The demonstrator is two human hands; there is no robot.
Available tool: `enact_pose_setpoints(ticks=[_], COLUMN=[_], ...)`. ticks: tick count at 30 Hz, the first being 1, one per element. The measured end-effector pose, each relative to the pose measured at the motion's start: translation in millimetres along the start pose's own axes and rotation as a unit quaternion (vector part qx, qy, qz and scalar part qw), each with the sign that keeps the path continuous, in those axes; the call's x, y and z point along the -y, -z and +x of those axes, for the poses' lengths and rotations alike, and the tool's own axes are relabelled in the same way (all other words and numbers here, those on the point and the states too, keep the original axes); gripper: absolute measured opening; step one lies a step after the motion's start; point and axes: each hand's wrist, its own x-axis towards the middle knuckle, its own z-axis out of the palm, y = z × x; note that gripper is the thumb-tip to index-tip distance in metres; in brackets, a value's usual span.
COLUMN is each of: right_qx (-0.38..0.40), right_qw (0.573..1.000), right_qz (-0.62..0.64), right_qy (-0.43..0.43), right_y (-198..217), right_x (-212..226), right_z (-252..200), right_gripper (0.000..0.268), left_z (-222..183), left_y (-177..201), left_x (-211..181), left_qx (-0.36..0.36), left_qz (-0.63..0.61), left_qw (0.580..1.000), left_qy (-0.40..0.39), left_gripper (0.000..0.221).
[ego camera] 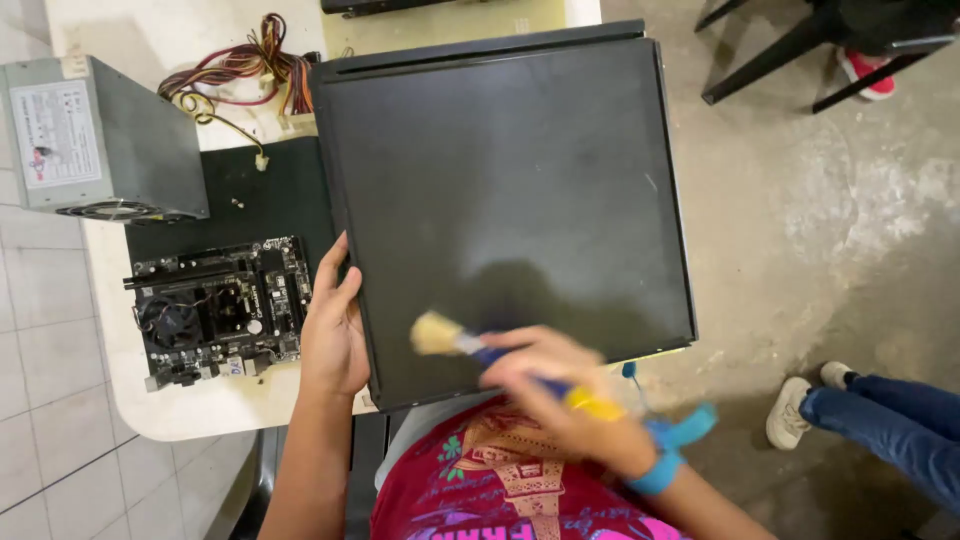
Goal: A person wearing an anti-static wrist strap uses a paintbrush to clean dust from a computer case side panel and then cleans the interior of the case after removing the panel.
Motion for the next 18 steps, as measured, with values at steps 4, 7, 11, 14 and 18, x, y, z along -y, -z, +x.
enact_pose_setpoints(ticks=[4,7,11,14,18], right_qx=[-0.163,-0.244,-0.244,-0.133,0.051], right_qw=[0.985,0.950,0.943,0.983,0.993], right_qz=[-0.048,-0.181,-0.223,-0.115,0.096], right_qy=[-0.028,-0.074,-0.038,0.046,0.044], right_y=[52.9,83.9,70.1,27.3,-21.1], right_x=[-15.6,-28.7,11.4,22.7,29.0], right_z=[-21.0,-32.7,-14.5,0.2,24.0], right_gripper=[0.019,0.015,0.024,0.021,0.011], left_z=[-7.7,-6.6,-5.7,-5.8,-0.6], left_y=[-11.3,-9.1,-11.3,-10.7,-4.6], left_x=[-8.3,-8.2,-7.1,-6.0,0.4], left_qx=[-0.013,-0.010,-0.004,-0.013,-0.006], left_qz=[0.023,0.025,0.019,0.024,0.011], left_qw=[1.000,0.999,1.000,1.000,1.000], left_qy=[0.012,0.024,0.017,0.007,-0.013], left_gripper=[0.054,0.052,0.052,0.052,0.049])
